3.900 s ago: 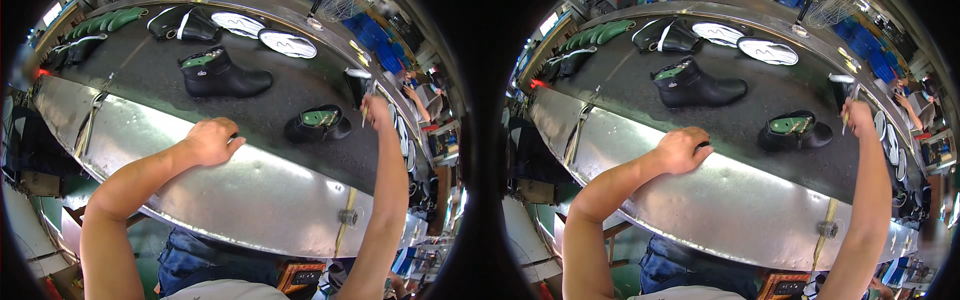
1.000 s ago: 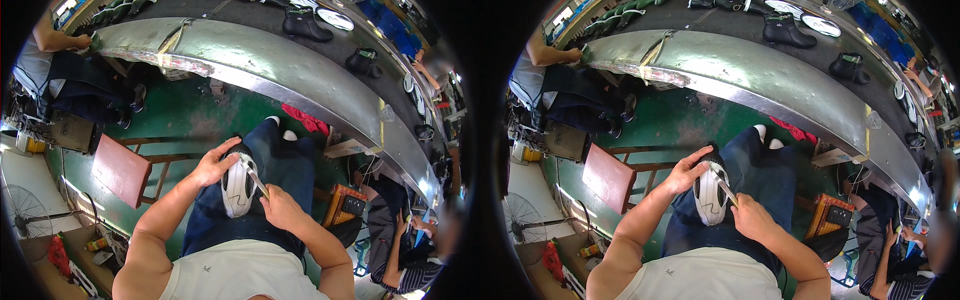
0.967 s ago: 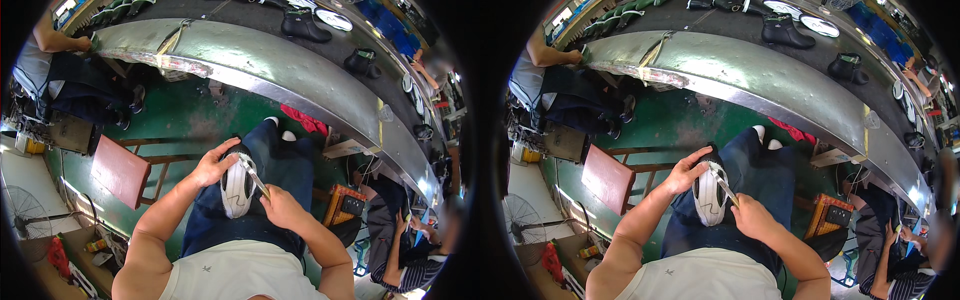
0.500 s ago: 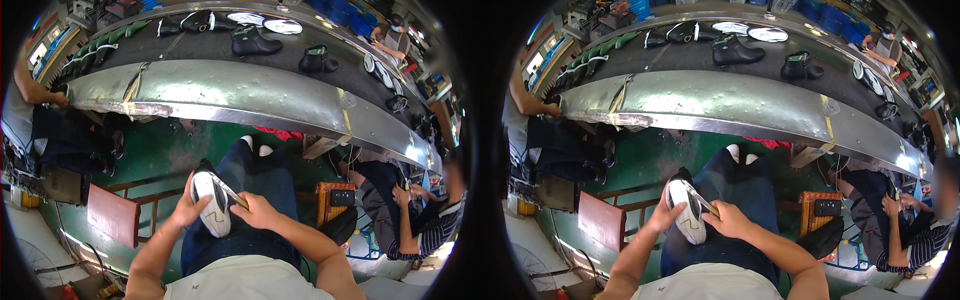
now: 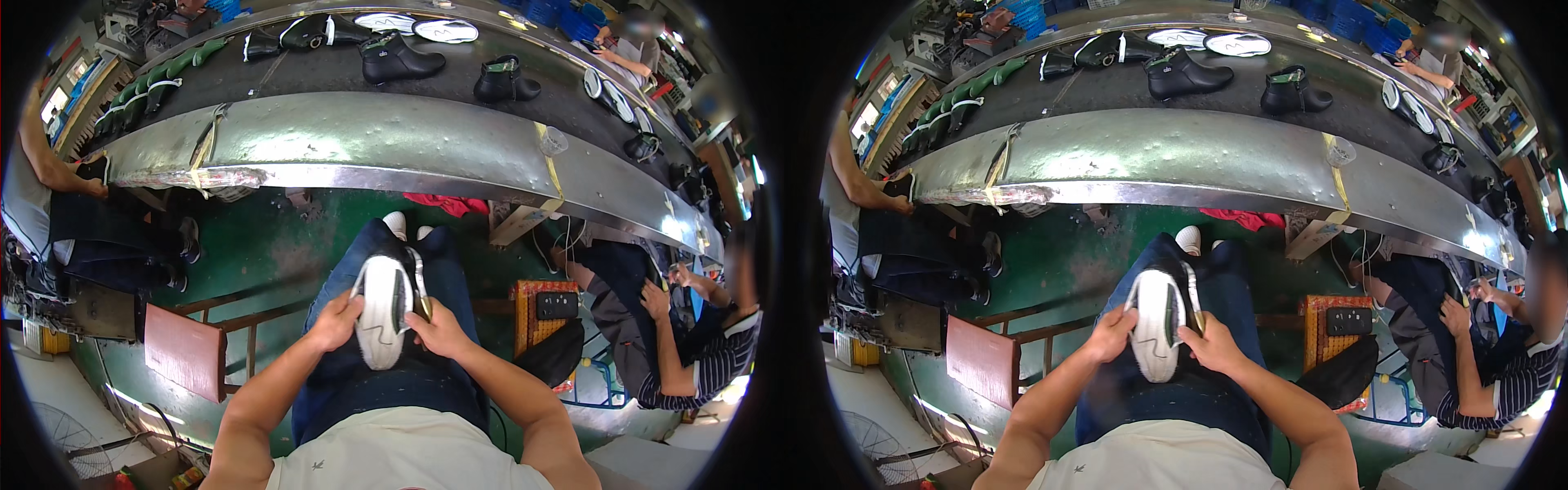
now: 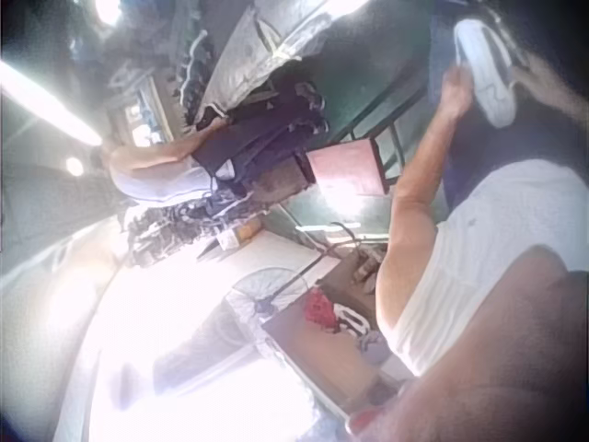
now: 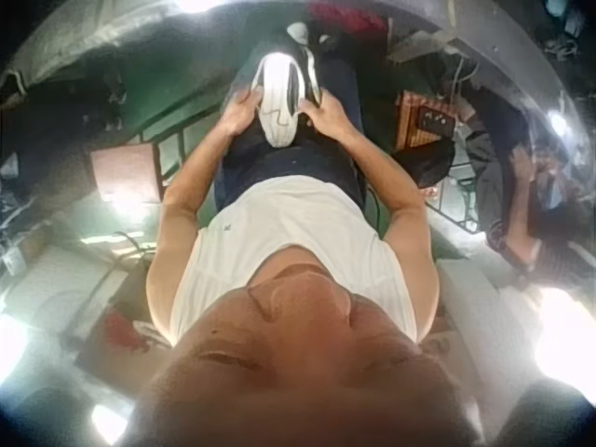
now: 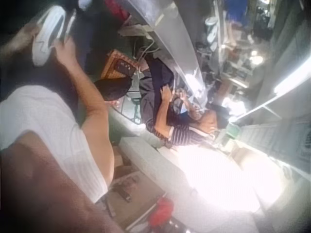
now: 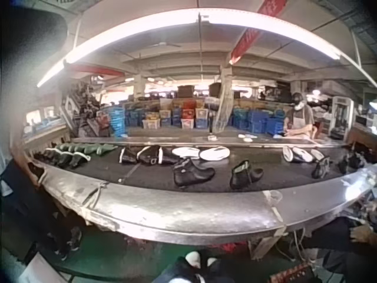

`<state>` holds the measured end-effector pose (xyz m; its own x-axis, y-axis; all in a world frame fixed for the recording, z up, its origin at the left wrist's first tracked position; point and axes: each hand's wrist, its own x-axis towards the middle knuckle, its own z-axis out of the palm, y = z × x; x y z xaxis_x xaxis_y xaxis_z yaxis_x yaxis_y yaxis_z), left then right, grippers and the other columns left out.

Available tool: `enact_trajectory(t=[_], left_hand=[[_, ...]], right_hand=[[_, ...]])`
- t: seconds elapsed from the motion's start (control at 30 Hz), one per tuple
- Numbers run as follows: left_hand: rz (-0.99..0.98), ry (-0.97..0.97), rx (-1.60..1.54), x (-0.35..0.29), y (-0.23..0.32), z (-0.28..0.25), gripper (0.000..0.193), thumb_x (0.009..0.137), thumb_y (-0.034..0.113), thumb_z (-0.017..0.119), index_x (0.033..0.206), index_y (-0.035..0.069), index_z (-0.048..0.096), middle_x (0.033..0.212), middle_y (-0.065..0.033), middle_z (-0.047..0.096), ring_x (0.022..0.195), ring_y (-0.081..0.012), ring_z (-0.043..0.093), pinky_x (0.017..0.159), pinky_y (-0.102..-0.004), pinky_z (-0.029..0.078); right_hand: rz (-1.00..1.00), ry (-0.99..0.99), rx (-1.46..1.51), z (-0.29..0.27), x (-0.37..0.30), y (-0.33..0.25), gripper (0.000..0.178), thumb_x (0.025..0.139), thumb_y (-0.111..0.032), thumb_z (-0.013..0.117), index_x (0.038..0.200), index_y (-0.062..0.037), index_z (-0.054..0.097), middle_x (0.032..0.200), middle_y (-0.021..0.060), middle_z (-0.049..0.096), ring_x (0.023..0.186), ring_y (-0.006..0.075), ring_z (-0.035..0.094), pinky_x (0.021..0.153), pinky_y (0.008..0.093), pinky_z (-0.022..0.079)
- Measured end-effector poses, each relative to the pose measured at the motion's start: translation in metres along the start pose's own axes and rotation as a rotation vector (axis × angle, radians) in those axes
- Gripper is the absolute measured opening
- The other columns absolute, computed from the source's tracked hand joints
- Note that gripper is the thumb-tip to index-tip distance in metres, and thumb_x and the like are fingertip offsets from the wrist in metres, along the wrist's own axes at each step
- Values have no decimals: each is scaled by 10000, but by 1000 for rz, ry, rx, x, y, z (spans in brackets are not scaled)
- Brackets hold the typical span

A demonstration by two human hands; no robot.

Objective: Manually lasting shoes by pulling and securing uppers to soles using pliers and a hammer.

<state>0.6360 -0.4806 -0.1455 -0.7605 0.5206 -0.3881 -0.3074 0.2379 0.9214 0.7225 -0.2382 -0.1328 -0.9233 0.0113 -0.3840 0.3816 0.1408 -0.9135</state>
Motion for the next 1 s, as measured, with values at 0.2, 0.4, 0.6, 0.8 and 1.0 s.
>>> enact_trajectory(t=[0.2, 0.4, 0.6, 0.8, 1.0], left_hand=[[37, -276, 61, 33, -9, 46, 552, 987, 51, 474, 1534, -9, 439, 1349, -131, 636, 1251, -206, 596, 1118, -329, 428], [-33, -421, -36, 41, 5, 50, 702, 910, 2, 558, 1587, 10, 374, 1437, -83, 587, 1308, -166, 541, 1157, -333, 397], [-44, -407, -178, 35, -7, 52, 791, 863, 2, 600, 1605, -3, 325, 1440, -140, 588, 1313, -200, 563, 1144, -327, 415], [-26, -191, 113, 5, -29, 74, 1052, 854, 292, 771, 1640, -38, 156, 1585, -288, 424, 1482, -333, 431, 1223, -341, 316], [-56, -190, 205, 0, -13, 83, 1118, 859, 295, 778, 1655, -12, 56, 1618, -287, 366, 1495, -354, 404, 1233, -347, 298]], right_hand=[[173, 142, 67, -9, -25, 37, 458, 935, -291, 739, 1167, 67, 572, 884, 116, 698, 591, 160, 667, 551, 301, 559], [188, 93, 149, -22, -28, 40, 350, 889, -74, 678, 1207, 35, 582, 939, 98, 685, 644, 161, 666, 557, 307, 556], [282, -19, 153, -60, -37, 29, 313, 935, -108, 633, 1220, 15, 592, 905, 74, 694, 707, 136, 667, 624, 313, 561], [188, -193, -536, -98, -80, 13, 392, 985, -169, 631, 1348, -31, 579, 996, 177, 741, 869, 375, 724, 840, 436, 568], [-486, -106, -1067, -94, -68, -12, 445, 932, -139, 662, 1333, 32, 571, 1132, 173, 699, 1010, 403, 687, 844, 474, 574]])
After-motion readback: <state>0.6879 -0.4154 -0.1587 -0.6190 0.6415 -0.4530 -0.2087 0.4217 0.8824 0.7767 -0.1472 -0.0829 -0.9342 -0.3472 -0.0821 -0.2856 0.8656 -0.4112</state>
